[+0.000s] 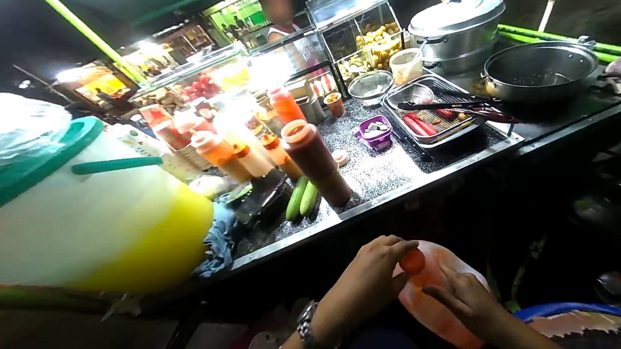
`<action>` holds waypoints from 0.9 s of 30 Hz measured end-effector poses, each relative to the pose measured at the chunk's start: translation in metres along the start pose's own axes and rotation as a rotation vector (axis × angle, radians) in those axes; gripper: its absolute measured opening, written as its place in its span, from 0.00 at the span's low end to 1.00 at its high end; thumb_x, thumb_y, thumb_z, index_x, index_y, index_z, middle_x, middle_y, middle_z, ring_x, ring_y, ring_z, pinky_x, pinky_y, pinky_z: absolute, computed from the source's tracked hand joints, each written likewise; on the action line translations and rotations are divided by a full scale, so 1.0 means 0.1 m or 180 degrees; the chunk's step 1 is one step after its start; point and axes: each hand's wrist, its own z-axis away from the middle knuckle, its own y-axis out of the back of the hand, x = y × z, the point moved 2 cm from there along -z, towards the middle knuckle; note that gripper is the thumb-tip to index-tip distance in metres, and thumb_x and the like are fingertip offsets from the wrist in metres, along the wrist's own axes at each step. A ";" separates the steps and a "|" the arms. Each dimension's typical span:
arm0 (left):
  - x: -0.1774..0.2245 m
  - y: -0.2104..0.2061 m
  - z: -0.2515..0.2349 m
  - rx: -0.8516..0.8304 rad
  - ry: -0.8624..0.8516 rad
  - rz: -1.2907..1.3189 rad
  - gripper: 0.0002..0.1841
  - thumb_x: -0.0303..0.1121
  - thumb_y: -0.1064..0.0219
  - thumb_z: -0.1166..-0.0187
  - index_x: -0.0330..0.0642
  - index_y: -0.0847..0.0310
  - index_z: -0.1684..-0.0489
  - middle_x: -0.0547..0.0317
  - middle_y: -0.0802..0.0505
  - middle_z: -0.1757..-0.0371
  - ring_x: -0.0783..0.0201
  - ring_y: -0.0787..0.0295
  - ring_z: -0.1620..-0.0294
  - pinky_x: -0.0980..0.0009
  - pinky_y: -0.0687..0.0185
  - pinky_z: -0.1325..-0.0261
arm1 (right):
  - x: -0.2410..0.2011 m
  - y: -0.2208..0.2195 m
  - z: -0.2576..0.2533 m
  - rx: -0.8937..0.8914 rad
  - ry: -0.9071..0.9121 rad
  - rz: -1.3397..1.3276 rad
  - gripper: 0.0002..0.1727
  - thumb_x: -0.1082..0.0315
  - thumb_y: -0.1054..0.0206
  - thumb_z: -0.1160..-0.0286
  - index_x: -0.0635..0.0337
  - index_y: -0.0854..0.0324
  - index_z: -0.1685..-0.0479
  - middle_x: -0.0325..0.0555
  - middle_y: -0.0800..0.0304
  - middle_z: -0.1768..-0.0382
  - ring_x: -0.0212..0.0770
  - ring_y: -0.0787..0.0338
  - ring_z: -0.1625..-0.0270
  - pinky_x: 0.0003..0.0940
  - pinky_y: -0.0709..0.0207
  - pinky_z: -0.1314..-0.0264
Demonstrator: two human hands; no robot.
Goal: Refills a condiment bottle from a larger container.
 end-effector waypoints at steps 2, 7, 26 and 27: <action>-0.14 0.05 0.03 -0.0071 -0.0385 0.0132 0.24 0.24 0.30 0.26 0.42 0.16 0.28 0.47 0.08 0.37 0.54 0.10 0.39 0.58 0.17 0.33 | 0.01 -0.01 0.04 0.0080 0.0156 0.0037 0.34 0.40 0.44 0.16 0.69 0.16 0.59 0.46 0.21 0.84 0.39 0.19 0.81 0.36 0.25 0.76; 0.00 -0.22 -0.05 0.0276 -0.0029 -0.1200 0.36 0.66 0.40 0.21 0.35 0.18 0.41 0.43 0.11 0.56 0.44 0.10 0.55 0.52 0.15 0.60 | 0.06 0.03 0.03 -0.0013 -0.0031 -0.0048 0.36 0.37 0.46 0.15 0.68 0.18 0.61 0.45 0.22 0.82 0.39 0.18 0.78 0.37 0.24 0.73; -0.29 -0.03 -0.23 -0.0104 -0.0934 -0.1145 0.28 0.61 0.42 0.21 0.42 0.14 0.58 0.59 0.13 0.62 0.59 0.13 0.55 0.64 0.15 0.54 | 0.02 0.11 -0.09 -0.0763 -0.0064 -0.0484 0.27 0.49 0.38 0.15 0.71 0.19 0.57 0.50 0.19 0.77 0.43 0.17 0.72 0.41 0.24 0.65; -0.30 -0.05 -0.20 -0.0083 -0.0989 -0.1213 0.29 0.62 0.44 0.20 0.42 0.14 0.59 0.60 0.13 0.63 0.59 0.13 0.57 0.64 0.15 0.55 | 0.00 0.14 -0.10 -0.0981 -0.0100 -0.0620 0.25 0.52 0.33 0.18 0.72 0.18 0.56 0.54 0.15 0.74 0.45 0.14 0.68 0.43 0.21 0.61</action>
